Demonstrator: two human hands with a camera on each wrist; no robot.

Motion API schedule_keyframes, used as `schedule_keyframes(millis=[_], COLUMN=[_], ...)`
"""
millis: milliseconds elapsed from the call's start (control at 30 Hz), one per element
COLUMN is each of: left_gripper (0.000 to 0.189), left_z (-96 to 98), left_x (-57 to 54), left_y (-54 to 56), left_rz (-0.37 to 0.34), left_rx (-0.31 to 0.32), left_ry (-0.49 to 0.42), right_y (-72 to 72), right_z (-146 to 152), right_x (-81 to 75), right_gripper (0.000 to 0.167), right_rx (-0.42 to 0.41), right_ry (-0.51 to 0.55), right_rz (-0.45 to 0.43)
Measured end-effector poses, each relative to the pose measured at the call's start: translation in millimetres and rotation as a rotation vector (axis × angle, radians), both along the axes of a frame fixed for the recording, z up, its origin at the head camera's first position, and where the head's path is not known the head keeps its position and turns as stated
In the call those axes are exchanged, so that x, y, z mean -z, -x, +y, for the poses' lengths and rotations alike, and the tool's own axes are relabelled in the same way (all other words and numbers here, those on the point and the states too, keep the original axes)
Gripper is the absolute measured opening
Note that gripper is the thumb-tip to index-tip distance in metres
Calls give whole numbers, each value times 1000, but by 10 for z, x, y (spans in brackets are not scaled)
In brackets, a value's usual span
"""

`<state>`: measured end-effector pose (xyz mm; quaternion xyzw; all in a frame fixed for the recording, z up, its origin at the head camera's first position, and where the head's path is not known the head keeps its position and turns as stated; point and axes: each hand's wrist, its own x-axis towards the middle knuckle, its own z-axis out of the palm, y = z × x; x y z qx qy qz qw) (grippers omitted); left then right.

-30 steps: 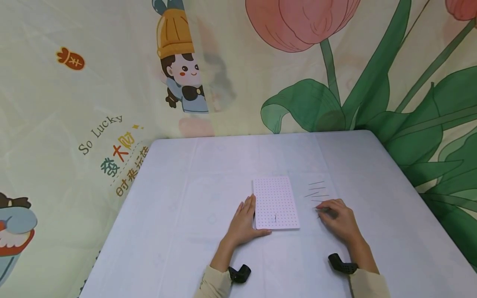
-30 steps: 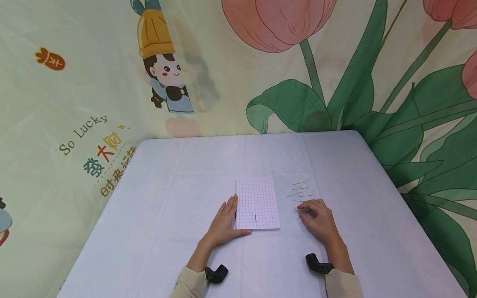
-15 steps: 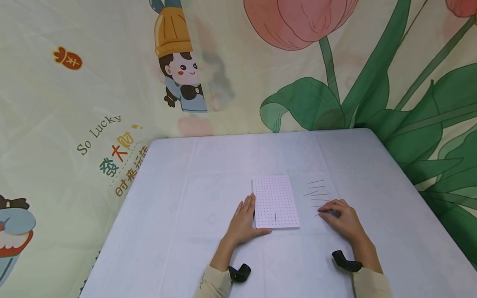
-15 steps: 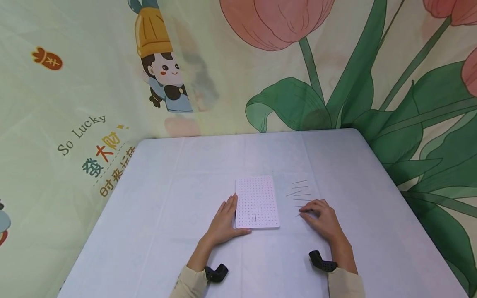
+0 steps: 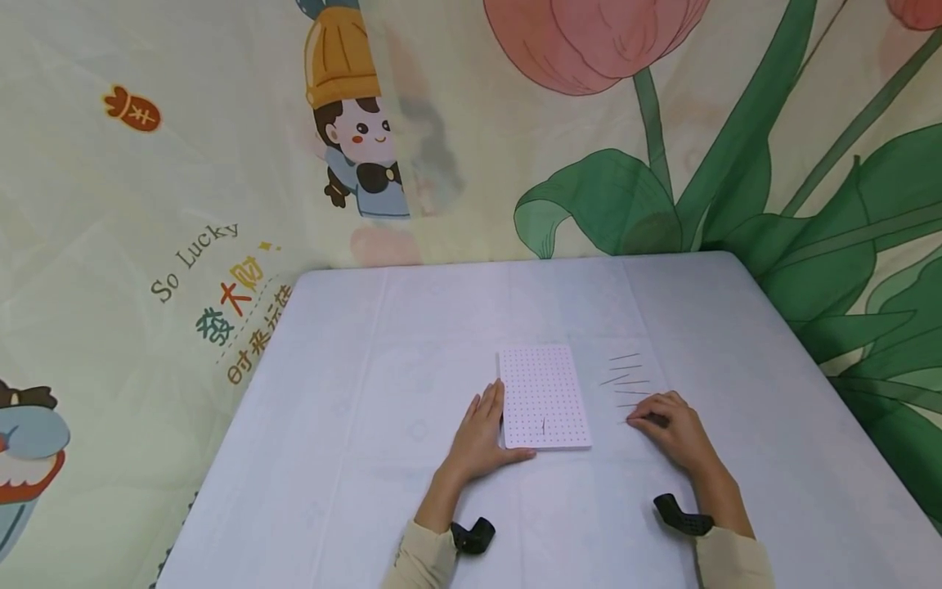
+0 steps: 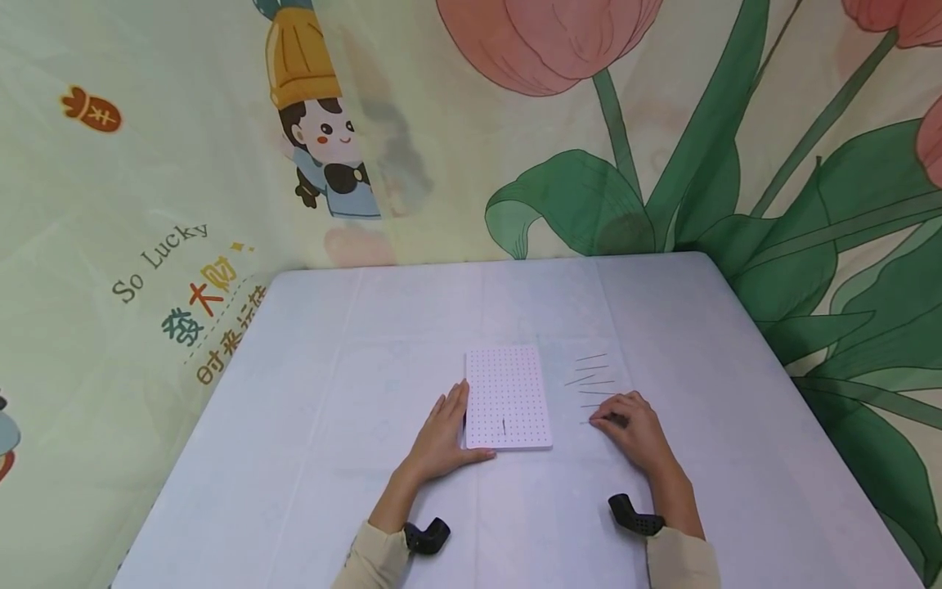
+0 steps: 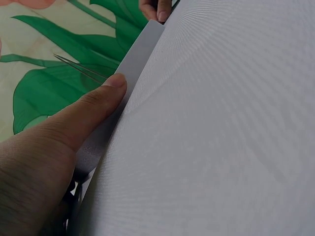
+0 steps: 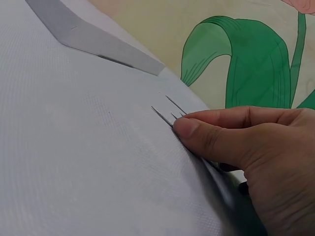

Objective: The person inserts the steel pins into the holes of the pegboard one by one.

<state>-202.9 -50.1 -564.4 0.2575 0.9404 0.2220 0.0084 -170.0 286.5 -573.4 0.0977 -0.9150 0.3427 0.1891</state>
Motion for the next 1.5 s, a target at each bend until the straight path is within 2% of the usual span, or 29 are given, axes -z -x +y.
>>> schedule_keyframes(millis=[233, 533, 633, 733, 933, 1067, 1167, 1500], left_gripper=[120, 121, 120, 120, 120, 119, 119, 119], left_z=[-2, -15, -10, -4, 0, -11, -19, -19], left_x=[-3, -10, -12, -8, -9, -18, -19, -19], left_y=[0, -3, 2, 7, 11, 7, 4, 4], left_rz=[4, 15, 22, 22, 17, 17, 17, 19], left_rx=[3, 8, 10, 10, 9, 7, 6, 20], left_ry=[2, -5, -1, 5, 19, 8, 6, -4], right_y=[38, 92, 127, 168, 216, 189, 163, 143], right_z=[-73, -398, -587, -786, -1096, -1222, -1277, -1315], right_x=[-16, -181, -236, -269, -277, -389, -479, -487], right_gripper=[12, 5, 5, 6, 13, 16, 16, 16], right_rx=[21, 19, -29, -116, -286, -381, -426, -457], right_ry=[8, 228, 355, 480, 582, 603, 582, 432], right_rz=[-1, 16, 7, 5, 11, 13, 1, 6])
